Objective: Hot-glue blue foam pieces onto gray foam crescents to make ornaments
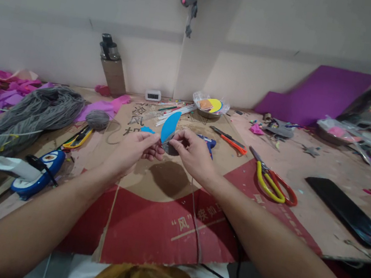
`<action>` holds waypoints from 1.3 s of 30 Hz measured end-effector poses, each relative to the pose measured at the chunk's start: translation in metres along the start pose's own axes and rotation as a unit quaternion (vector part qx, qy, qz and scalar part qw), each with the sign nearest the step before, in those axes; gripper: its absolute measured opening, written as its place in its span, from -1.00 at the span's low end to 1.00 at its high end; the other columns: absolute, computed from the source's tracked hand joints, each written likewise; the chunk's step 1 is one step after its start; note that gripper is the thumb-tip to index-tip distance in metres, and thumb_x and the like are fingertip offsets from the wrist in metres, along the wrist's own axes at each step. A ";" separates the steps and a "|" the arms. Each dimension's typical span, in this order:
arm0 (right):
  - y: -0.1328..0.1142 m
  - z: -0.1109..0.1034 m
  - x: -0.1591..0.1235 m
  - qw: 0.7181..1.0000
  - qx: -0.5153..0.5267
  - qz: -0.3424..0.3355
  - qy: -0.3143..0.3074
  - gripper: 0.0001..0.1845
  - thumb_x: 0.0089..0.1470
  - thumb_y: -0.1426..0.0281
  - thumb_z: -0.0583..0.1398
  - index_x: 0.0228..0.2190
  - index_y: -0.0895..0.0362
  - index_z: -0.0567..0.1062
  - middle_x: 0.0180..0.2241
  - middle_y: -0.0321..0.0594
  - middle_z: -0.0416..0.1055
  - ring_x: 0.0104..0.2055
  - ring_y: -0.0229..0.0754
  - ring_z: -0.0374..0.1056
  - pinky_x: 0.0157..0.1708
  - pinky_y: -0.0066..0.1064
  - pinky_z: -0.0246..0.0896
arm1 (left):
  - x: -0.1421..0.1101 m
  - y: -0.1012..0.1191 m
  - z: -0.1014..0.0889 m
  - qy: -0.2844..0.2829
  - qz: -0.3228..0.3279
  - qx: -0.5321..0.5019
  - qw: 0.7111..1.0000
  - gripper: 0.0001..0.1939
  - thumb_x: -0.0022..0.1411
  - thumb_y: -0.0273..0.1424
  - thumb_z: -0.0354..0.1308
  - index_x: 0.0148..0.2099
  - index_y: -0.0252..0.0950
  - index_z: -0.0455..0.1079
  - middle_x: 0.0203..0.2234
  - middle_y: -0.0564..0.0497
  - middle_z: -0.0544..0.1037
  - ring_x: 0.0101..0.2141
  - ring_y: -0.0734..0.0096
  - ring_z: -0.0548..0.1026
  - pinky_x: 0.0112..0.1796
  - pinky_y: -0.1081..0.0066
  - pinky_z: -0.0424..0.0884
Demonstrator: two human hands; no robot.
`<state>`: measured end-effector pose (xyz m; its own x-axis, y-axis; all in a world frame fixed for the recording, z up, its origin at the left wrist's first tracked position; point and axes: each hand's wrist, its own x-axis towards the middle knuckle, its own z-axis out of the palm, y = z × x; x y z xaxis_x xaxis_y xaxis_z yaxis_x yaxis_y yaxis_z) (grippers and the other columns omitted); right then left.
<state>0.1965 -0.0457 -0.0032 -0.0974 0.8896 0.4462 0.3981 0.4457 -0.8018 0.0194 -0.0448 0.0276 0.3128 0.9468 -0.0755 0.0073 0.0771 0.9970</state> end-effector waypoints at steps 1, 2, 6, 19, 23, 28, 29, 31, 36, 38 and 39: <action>0.000 0.000 0.000 1.000 0.003 0.005 0.009 -0.85 0.12 0.32 0.16 -0.44 0.12 0.37 -0.49 -0.33 0.36 -0.46 -0.31 0.23 -0.42 -0.41 0.15 | -0.001 0.000 0.002 -0.005 0.004 0.006 1.000 -0.66 0.09 -0.15 0.23 -0.41 -0.38 0.45 -0.53 -0.07 0.54 -0.52 0.47 0.47 -0.47 0.49 0.31; 0.000 0.000 0.000 1.000 0.006 0.008 0.018 -0.85 0.12 0.31 0.16 -0.44 0.12 0.37 -0.49 -0.34 0.36 -0.47 -0.31 0.23 -0.41 -0.41 0.15 | -0.002 0.001 0.003 -0.005 0.012 0.018 1.000 -0.71 0.07 -0.20 0.25 -0.42 -0.37 0.46 -0.53 -0.05 0.54 -0.52 0.48 0.45 -0.46 0.50 0.31; -0.001 0.001 0.000 0.999 0.004 0.013 0.042 -0.85 0.11 0.31 0.16 -0.44 0.12 0.37 -0.49 -0.33 0.36 -0.46 -0.31 0.25 -0.40 -0.41 0.15 | -0.004 0.004 0.009 0.033 0.051 0.081 0.995 -0.82 0.06 -0.31 0.26 -0.43 -0.34 0.50 -0.57 0.00 0.52 -0.52 0.51 0.41 -0.47 0.52 0.28; -0.008 0.003 -0.006 0.996 -0.070 -0.021 0.043 -0.86 0.13 0.33 0.16 -0.43 0.11 0.37 -0.45 -0.30 0.39 -0.46 -0.30 0.24 -0.39 -0.40 0.13 | -0.004 -0.002 0.012 0.073 0.066 0.063 0.993 -0.77 0.08 -0.30 0.25 -0.30 -0.35 0.37 -0.57 0.03 0.50 -0.52 0.35 0.56 -0.65 0.54 0.27; -0.008 0.004 -0.007 0.996 -0.081 -0.024 0.042 -0.88 0.13 0.34 0.17 -0.42 0.11 0.39 -0.44 -0.29 0.40 -0.45 -0.29 0.24 -0.39 -0.40 0.13 | -0.005 -0.003 0.011 0.071 0.062 0.041 0.995 -0.77 0.09 -0.32 0.25 -0.28 -0.34 0.32 -0.58 0.03 0.51 -0.51 0.32 0.58 -0.58 0.51 0.39; -0.008 0.004 -0.007 0.996 -0.077 -0.023 0.043 -0.87 0.13 0.34 0.17 -0.42 0.11 0.38 -0.45 -0.30 0.40 -0.46 -0.30 0.23 -0.39 -0.41 0.13 | -0.001 -0.006 0.009 0.064 0.050 -0.013 0.997 -0.72 0.06 -0.33 0.27 -0.22 -0.35 0.31 -0.52 0.00 0.57 -0.47 0.32 0.60 -0.35 0.34 0.54; -0.008 0.004 -0.007 0.996 -0.077 -0.022 0.042 -0.88 0.13 0.34 0.17 -0.42 0.11 0.38 -0.46 -0.30 0.40 -0.46 -0.30 0.23 -0.39 -0.41 0.13 | -0.001 -0.006 0.009 0.065 0.050 -0.014 0.997 -0.72 0.06 -0.34 0.27 -0.21 -0.35 0.31 -0.51 0.00 0.57 -0.47 0.32 0.60 -0.35 0.34 0.54; -0.009 0.004 -0.008 0.996 -0.075 -0.021 0.039 -0.88 0.13 0.34 0.17 -0.42 0.11 0.39 -0.46 -0.31 0.39 -0.46 -0.30 0.23 -0.38 -0.41 0.12 | -0.001 -0.006 0.009 0.066 0.047 -0.009 0.997 -0.73 0.08 -0.34 0.26 -0.21 -0.36 0.33 -0.52 0.00 0.57 -0.47 0.32 0.60 -0.36 0.37 0.54; -0.012 0.004 -0.009 0.995 -0.086 -0.023 0.037 -0.88 0.13 0.34 0.17 -0.41 0.12 0.39 -0.39 -0.28 0.38 -0.40 -0.29 0.24 -0.34 -0.42 0.12 | -0.002 -0.004 0.008 0.077 0.035 0.009 0.996 -0.78 0.12 -0.34 0.23 -0.24 -0.37 0.35 -0.52 -0.01 0.57 -0.47 0.35 0.60 -0.38 0.42 0.54; -0.012 0.003 -0.008 0.994 -0.099 -0.030 0.040 -0.90 0.12 0.35 0.18 -0.39 0.12 0.40 -0.31 -0.24 0.38 -0.36 -0.28 0.24 -0.33 -0.42 0.12 | 0.001 -0.005 0.004 0.094 0.041 0.013 0.995 -0.80 0.13 -0.35 0.22 -0.26 -0.37 0.35 -0.53 -0.02 0.58 -0.49 0.35 0.60 -0.39 0.43 0.54; -0.012 0.003 -0.008 0.993 -0.103 -0.032 0.037 -0.91 0.10 0.37 0.19 -0.38 0.13 0.41 -0.28 -0.22 0.38 -0.34 -0.28 0.24 -0.33 -0.42 0.13 | 0.004 -0.006 0.002 0.104 0.049 0.013 0.993 -0.81 0.13 -0.35 0.22 -0.26 -0.37 0.36 -0.54 -0.03 0.58 -0.49 0.34 0.60 -0.40 0.42 0.54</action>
<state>0.1898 -0.0576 0.0019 -0.0641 0.8469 0.5279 0.5722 0.4646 -0.6758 0.0225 -0.0422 0.0218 0.1110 0.9936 0.0228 0.0119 -0.0243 0.9996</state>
